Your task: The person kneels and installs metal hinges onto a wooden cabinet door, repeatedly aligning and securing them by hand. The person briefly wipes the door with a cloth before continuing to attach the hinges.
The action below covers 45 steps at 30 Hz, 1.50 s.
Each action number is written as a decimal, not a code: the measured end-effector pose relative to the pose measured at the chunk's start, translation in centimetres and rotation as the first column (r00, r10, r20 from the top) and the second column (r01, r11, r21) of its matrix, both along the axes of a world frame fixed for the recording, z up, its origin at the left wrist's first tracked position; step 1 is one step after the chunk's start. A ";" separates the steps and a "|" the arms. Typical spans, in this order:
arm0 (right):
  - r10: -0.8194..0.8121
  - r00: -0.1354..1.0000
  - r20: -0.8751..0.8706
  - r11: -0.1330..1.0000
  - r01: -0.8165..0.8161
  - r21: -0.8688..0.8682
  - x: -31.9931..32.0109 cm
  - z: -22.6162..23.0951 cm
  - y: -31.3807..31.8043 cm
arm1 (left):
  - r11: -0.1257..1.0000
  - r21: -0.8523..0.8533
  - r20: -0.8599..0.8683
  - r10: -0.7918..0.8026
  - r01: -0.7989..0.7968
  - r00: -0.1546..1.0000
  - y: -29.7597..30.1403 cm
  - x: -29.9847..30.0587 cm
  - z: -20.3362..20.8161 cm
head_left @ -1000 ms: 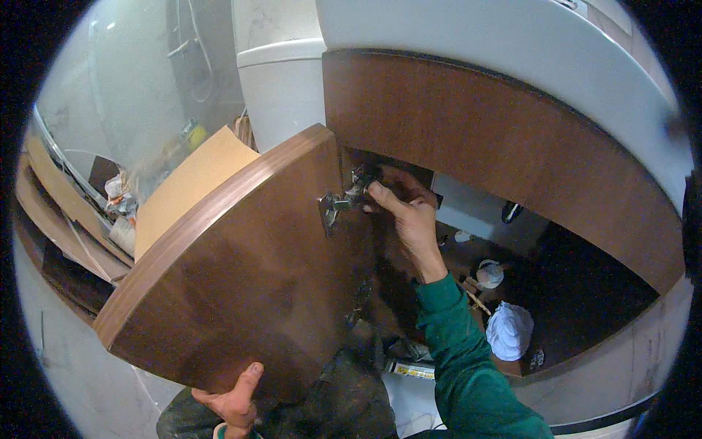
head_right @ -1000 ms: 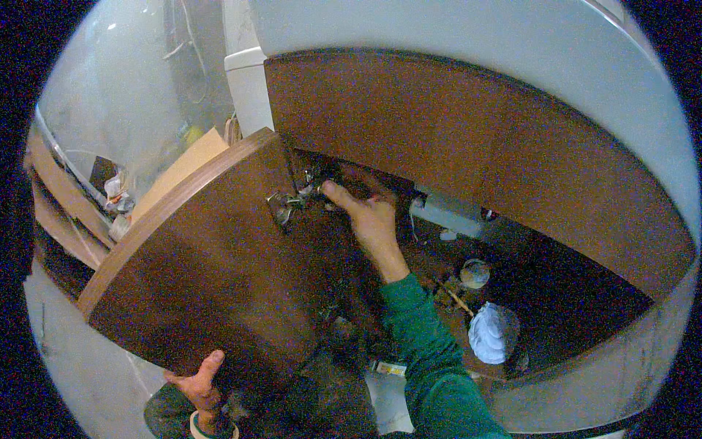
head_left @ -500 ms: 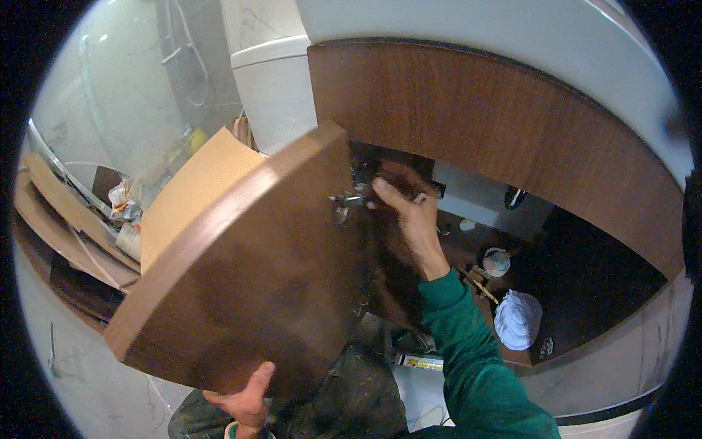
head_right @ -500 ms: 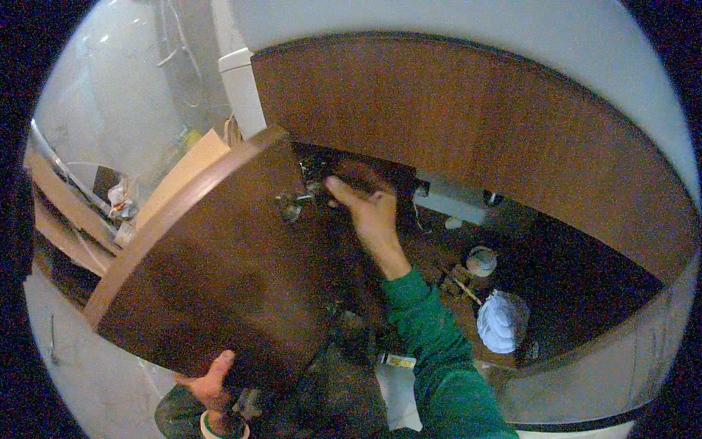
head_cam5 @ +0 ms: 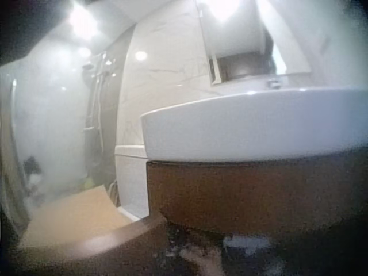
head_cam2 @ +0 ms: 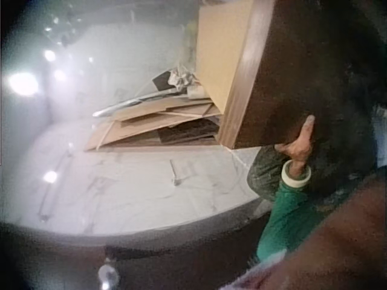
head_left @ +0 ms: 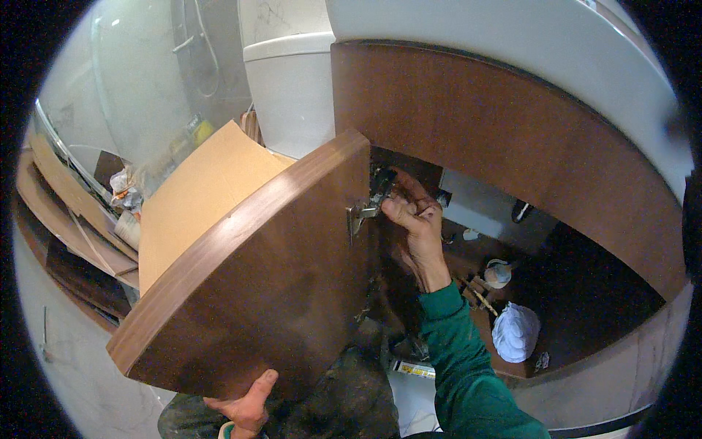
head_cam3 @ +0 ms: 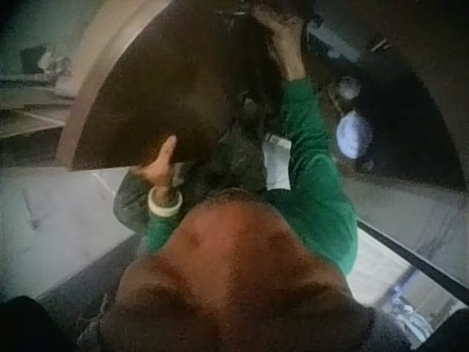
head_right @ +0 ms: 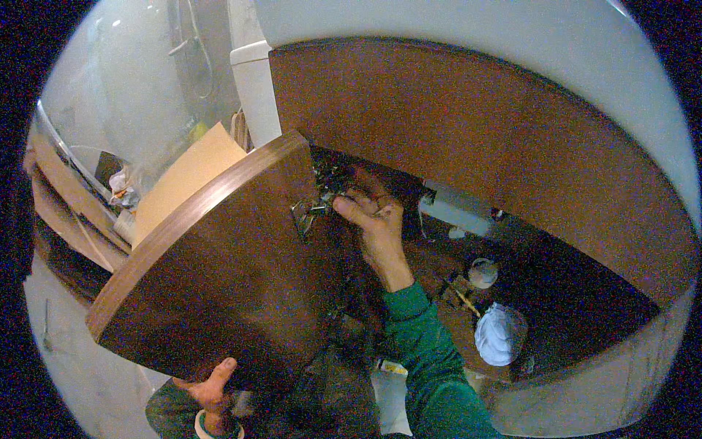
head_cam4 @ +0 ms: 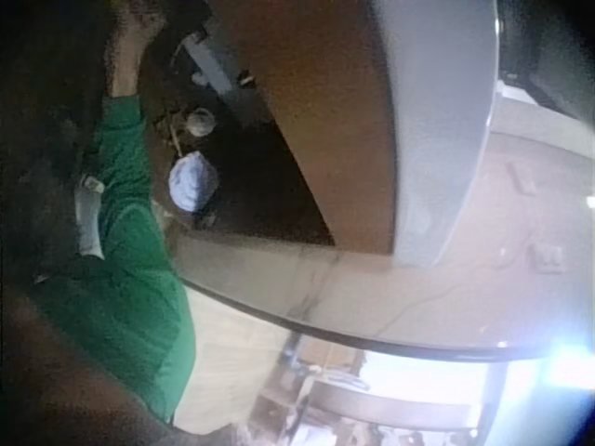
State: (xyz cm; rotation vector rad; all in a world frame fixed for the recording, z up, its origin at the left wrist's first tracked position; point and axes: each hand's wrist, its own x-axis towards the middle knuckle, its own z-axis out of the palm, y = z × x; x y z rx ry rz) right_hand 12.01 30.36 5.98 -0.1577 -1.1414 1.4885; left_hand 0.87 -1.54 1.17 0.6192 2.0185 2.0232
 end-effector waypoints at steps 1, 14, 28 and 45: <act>-0.025 0.999 0.020 0.999 0.026 -0.026 -0.1 0.0 0.0 | 0.999 0.036 -0.048 -0.002 0.004 0.999 -0.1 -0.4 -0.4; -0.204 0.978 0.043 0.976 0.199 0.091 -0.8 0.5 0.7 | 0.940 0.337 -0.193 0.130 -0.059 0.972 0.0 -1.3 -4.9; -0.299 0.944 0.141 0.950 0.280 0.138 -0.9 0.6 0.4 | 0.959 0.251 0.110 0.105 -0.130 0.988 0.0 0.2 -5.3; -0.233 0.971 0.043 0.967 0.227 0.119 -0.9 0.4 -0.5 | 0.929 0.216 0.316 0.224 -0.300 0.922 -1.6 -1.3 -10.2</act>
